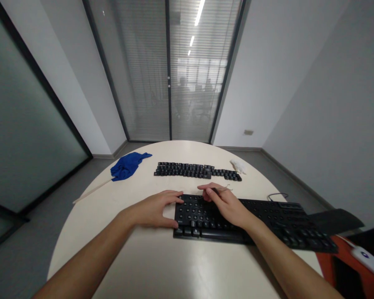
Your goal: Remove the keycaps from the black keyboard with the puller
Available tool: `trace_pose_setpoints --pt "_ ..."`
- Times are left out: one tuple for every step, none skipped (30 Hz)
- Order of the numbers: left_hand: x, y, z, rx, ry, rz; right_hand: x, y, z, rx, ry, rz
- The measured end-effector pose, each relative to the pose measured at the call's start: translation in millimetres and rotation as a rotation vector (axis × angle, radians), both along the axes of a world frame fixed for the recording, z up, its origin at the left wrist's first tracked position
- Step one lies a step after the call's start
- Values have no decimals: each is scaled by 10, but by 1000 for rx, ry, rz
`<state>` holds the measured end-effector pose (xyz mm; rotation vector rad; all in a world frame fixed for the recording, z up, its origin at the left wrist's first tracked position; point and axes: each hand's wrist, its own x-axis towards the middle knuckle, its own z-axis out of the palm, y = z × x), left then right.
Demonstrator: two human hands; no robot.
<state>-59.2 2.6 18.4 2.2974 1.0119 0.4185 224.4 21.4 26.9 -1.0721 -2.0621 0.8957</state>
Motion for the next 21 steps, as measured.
trace_pose_setpoints --pt "9 -10 -5 -5 4 2 -46 -46 15 -21 -6 50" --pt "23 -21 -11 -4 8 4 -85 -87 27 -47 -10 92" --pt "41 -33 -15 8 14 8 -117 -123 36 -67 -4 110" --pt "63 -45 -16 31 18 16 -144 -151 38 -86 -5 120" --pt "87 -55 -14 65 20 24 -165 -171 36 -97 -6 121" --pt "113 -64 -7 102 19 26 -181 -185 29 -102 -9 119" --pt "138 -69 4 138 12 31 -195 -195 21 -100 -14 116" --pt "160 -72 20 170 0 39 -207 -200 13 -93 -20 116" --pt "178 -71 40 193 -18 61 -218 -205 7 -86 -30 120" --pt "191 -69 63 207 -44 95 -231 -209 4 -77 -44 130" --pt "200 -66 87 216 -80 137 -244 -214 3 -66 -57 144" --pt "207 -64 112 222 -126 183 -258 -221 5 -52 -67 159" --pt "214 -62 135 226 -177 221 -275 -228 7 -36 -73 174" --pt "222 -64 156 229 -225 241 -292 -236 7 -19 -78 188" --pt "234 -69 173 232 -267 247 -310 -244 6 -2 -81 199" --pt "250 -77 185 235 -298 241 -328 -251 0 12 -88 209" --pt "270 -89 193 237 -318 224 -346 -258 -9 22 -103 219" --pt "295 -103 194 236 -329 197 -364 -262 -23 30 -126 229" --pt "323 -119 192 232 -334 167 -381 -265 -39 39 -154 236" --pt "353 -135 185 226 -333 136 -397 -266 -57 48 -182 244" --pt "383 -150 177 223 -332 110 -411 -265 -75 61 -207 250"
